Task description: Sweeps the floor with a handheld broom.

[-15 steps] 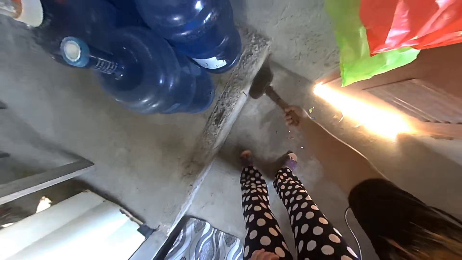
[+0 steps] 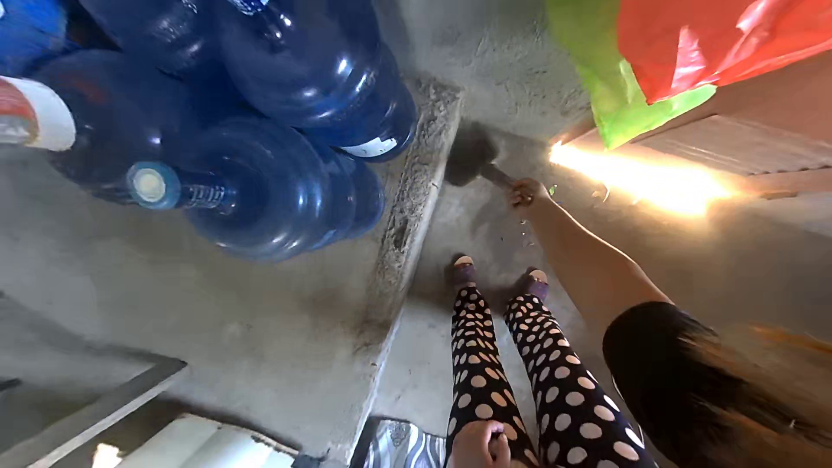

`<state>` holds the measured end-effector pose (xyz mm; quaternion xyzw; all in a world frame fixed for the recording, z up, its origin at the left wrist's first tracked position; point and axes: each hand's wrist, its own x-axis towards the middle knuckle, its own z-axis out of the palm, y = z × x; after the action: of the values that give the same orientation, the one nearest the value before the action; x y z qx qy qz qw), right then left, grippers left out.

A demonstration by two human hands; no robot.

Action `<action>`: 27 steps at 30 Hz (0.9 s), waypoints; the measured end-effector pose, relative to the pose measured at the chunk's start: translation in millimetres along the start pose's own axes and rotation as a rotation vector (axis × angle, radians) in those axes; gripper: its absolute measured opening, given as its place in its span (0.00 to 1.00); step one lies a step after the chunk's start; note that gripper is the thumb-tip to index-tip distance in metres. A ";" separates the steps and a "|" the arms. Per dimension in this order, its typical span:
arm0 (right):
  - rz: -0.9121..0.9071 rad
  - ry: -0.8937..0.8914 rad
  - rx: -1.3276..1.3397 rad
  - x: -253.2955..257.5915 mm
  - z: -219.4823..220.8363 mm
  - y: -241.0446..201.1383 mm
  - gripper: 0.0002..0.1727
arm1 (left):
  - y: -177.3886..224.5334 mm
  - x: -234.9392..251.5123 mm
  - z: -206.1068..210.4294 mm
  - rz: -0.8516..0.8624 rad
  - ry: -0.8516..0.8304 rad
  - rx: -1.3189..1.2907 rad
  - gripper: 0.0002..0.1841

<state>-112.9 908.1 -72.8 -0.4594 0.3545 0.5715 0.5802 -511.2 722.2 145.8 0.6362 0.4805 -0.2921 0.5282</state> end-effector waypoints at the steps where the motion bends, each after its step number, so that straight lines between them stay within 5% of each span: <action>1: -0.021 0.038 0.031 -8.1 -4.5 7.8 0.09 | -6.2 -1.4 -1.6 0.006 -0.021 0.021 0.16; 6: 0.084 -0.067 -0.254 -82.6 -12.4 35.1 0.12 | -25.5 1.3 -8.1 0.033 0.004 -0.004 0.16; 9: 0.141 -0.103 -0.249 -56.2 5.4 15.2 0.14 | -21.0 2.9 -16.9 0.026 -0.034 0.036 0.16; 12: 0.014 0.030 -0.093 -6.0 4.6 -9.4 0.08 | -14.2 6.0 -18.8 0.050 -0.017 0.044 0.14; 16: -0.077 0.135 0.075 -15.6 -43.7 -4.0 0.07 | -19.9 5.3 -18.0 0.066 -0.002 0.055 0.14; 21: -0.088 0.156 -0.056 -60.7 -140.6 26.6 0.13 | -13.9 5.5 -16.7 0.074 0.019 0.048 0.15; 27: 0.197 -0.018 -0.325 -145.9 -177.3 79.4 0.12 | -3.5 5.8 -8.7 0.060 0.023 0.082 0.15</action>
<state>-185.2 686.5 -4.3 -0.5051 0.2956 0.6794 0.4426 -513.5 732.2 141.7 0.6749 0.4548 -0.2881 0.5046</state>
